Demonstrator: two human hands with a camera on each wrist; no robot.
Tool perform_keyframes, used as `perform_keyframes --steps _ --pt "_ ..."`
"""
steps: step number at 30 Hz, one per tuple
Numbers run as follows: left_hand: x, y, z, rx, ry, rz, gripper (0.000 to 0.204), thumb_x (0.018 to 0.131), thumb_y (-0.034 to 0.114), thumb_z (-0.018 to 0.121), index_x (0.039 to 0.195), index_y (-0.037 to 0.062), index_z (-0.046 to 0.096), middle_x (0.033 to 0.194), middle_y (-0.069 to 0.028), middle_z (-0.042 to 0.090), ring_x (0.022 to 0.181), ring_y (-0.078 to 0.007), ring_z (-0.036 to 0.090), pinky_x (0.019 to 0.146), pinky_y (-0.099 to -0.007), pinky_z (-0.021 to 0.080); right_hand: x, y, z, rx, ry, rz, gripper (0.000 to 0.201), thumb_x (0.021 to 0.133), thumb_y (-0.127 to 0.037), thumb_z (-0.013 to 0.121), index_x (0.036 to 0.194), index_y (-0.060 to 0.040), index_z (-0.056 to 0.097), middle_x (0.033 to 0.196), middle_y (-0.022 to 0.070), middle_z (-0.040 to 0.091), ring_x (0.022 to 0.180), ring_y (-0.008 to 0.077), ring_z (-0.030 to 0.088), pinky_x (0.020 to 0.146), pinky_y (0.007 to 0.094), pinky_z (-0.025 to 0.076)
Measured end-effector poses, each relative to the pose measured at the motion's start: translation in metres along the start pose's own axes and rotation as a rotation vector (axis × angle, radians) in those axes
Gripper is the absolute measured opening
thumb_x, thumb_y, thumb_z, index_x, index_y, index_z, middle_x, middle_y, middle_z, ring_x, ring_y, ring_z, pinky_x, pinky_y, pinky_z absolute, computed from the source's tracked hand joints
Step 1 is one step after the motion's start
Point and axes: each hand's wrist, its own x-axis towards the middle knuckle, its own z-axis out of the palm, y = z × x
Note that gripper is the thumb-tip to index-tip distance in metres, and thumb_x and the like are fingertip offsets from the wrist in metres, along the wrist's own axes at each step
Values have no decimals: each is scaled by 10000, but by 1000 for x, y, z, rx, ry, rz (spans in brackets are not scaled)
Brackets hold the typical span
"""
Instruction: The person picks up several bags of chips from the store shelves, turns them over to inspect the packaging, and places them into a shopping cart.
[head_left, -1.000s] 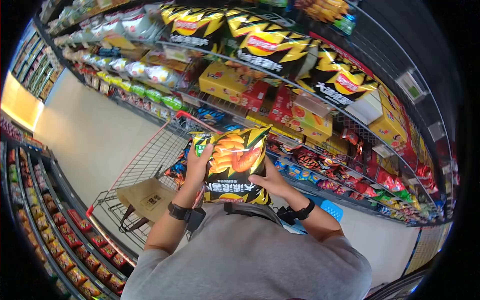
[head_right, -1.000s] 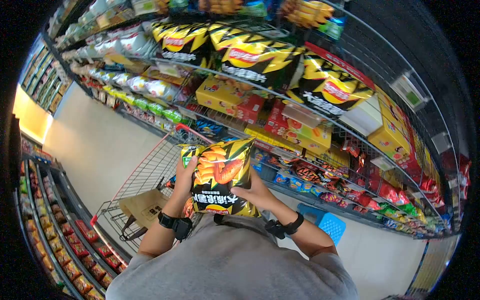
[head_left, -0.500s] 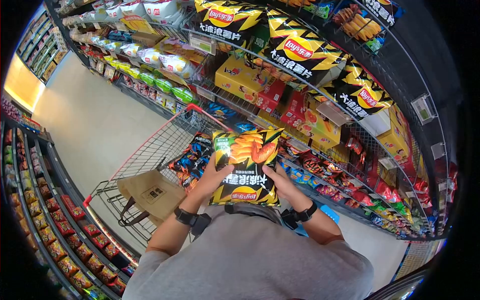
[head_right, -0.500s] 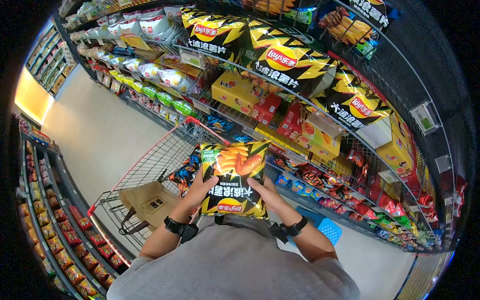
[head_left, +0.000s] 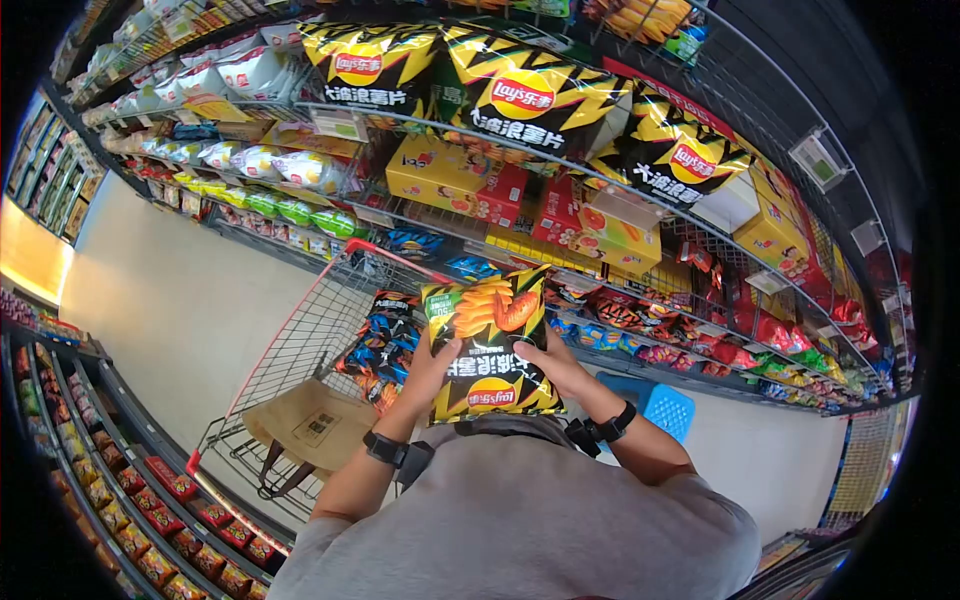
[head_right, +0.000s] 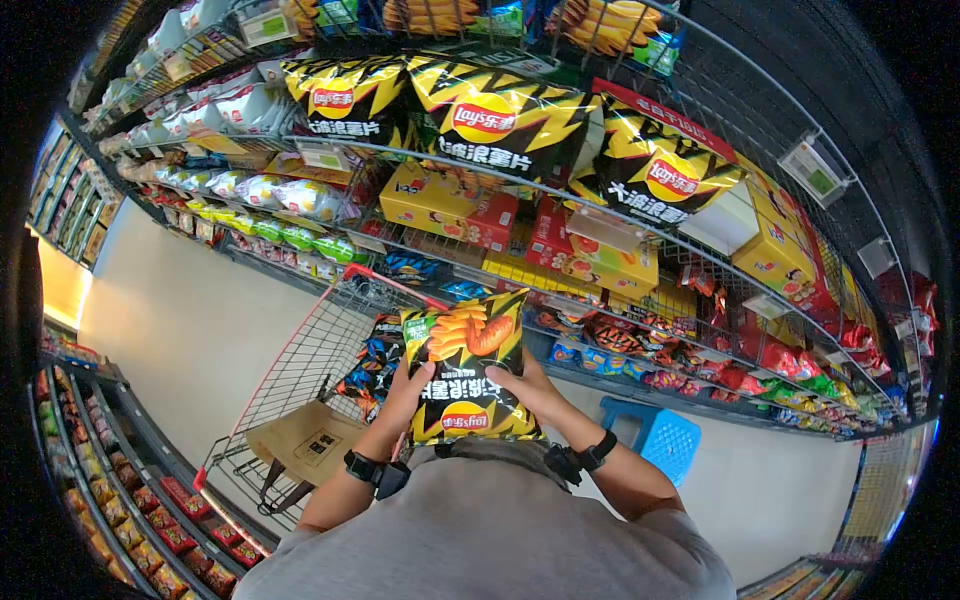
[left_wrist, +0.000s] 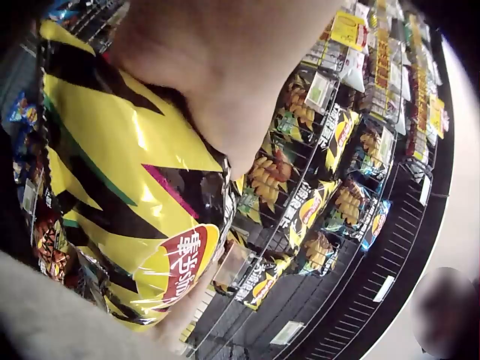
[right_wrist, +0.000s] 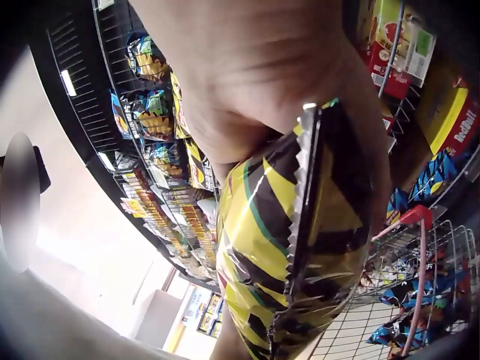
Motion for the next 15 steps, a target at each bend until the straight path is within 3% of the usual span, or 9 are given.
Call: perform_keyframes --steps 2,11,14,15 --pt "11 -16 -8 -39 -31 47 457 944 224 562 1323 10 421 1192 -92 551 1043 -155 544 890 -291 450 -3 -3 -1 25 13 -6 777 850 -227 706 1436 -2 248 1348 130 458 1209 202 452 1009 331 385" --pt "7 -3 -7 -18 -66 58 496 951 224 532 1372 13 378 1265 -103 513 1137 -175 496 972 -306 395 1 6 -10 196 -66 122 665 849 -222 713 1367 0 360 1252 100 531 1105 166 533 920 303 457" --pt "12 -2 -19 60 -134 47 543 962 268 506 1405 4 333 1330 -128 466 1195 -190 453 1031 -314 338 6 0 -3 135 -7 89 642 825 -197 736 1335 1 401 1223 103 555 1088 165 546 918 302 458" --pt "15 -4 -21 133 -82 116 530 945 219 544 1392 11 349 1292 -127 487 1172 -187 471 997 -318 373 10 0 -1 73 36 54 638 813 -182 745 1325 2 411 1216 105 561 1083 165 550 917 303 458"
